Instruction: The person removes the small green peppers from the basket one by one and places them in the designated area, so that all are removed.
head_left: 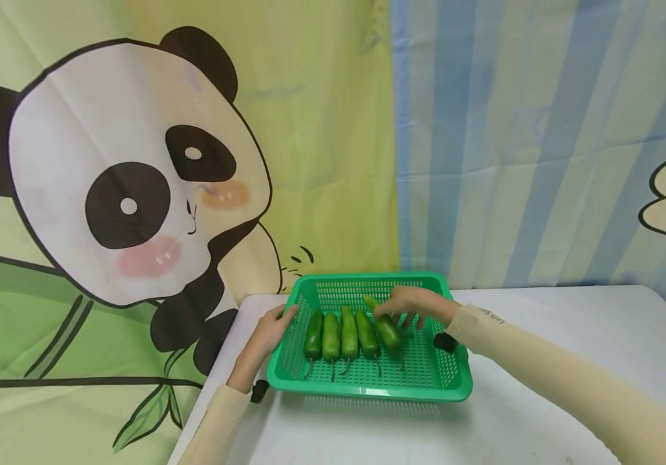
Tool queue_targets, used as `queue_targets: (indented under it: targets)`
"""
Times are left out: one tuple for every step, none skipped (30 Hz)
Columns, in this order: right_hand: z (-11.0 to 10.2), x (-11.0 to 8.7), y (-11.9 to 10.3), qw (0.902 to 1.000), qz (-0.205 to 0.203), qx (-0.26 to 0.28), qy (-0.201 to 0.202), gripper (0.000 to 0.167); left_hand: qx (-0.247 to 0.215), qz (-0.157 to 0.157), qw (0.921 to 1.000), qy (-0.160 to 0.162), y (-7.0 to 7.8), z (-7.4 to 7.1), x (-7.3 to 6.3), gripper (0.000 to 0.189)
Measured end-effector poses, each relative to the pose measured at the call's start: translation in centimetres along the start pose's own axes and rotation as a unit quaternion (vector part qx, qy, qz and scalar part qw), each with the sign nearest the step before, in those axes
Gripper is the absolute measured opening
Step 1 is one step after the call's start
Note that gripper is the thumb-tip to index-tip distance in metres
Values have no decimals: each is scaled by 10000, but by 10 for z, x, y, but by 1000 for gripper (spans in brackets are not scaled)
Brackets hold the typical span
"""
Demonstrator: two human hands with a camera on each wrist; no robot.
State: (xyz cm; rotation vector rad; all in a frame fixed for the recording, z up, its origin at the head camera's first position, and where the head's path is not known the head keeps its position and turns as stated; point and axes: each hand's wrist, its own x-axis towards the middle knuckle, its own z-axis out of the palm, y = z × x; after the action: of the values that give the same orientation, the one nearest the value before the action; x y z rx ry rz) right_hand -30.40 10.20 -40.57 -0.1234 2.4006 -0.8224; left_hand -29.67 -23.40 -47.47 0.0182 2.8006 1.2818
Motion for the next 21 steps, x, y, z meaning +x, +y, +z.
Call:
queue_targets:
  targets:
    - [-1,-2,0,9998,-19,152,-84,53,7,2,10000,4,0,0,0,53]
    - [-3,-3,0,9994,-27,285,-171,59,13,1,10000,5,0,0,0,53]
    - [-4,-4,0,9988,-22,418,-259,66,13,-1,10000,1,0,0,0,53]
    - [-5,-4,0,9980,-9,538,-343,70,20,-3,10000,4,1,0,0,53]
    - [-7,-4,0,9970,25,642,-425,73,26,-1,10000,4,1,1,0,53]
    - [-8,-4,-1,9960,50,747,-496,74,33,2,10000,1,1,1,0,53]
    - [-9,-5,-2,9950,58,833,-550,74,35,3,10000,5,1,1,0,53]
    - [-10,-5,-2,9940,56,915,-597,72,35,8,10000,5,0,1,0,53]
    - [-11,-6,-3,9930,52,992,-633,71,34,21,10000,5,0,1,1,53]
    - [-12,-7,-3,9921,45,1064,-659,69,32,27,10000,4,0,1,1,53]
    - [-13,-9,-4,9915,34,1117,-667,70,28,33,10000,-3,0,1,1,53]
    - [-13,-10,-4,9911,25,1157,-663,71,23,34,10000,-10,-1,1,1,53]
    - [-14,-12,-4,9905,10,1194,-675,71,11,30,10000,-8,-1,1,1,53]
    - [-14,-14,-5,9903,-8,1210,-689,71,2,27,10000,-12,-1,2,1,53]
    - [-15,-15,-5,9899,-18,1231,-699,71,-4,22,10000,-13,-1,2,1,53]
    - [-16,-17,-5,9897,-35,1246,-708,71,-10,9,10000,-11,-2,2,1,53]
    - [-16,-19,-4,9895,-47,1259,-715,71,-14,6,10000,-9,-2,2,0,53]
    - [-17,-21,-4,9890,-55,1280,-736,71,-16,2,10000,-7,-2,2,0,54]
    - [-18,-23,-3,9885,-66,1305,-767,70,-22,3,10000,-6,-2,2,0,54]
    - [-19,-25,-2,9879,-71,1330,-790,70,-20,4,10000,-6,-2,2,0,55]
    - [-20,-27,0,9872,-85,1364,-816,71,-19,4,10000,-4,-1,2,1,55]
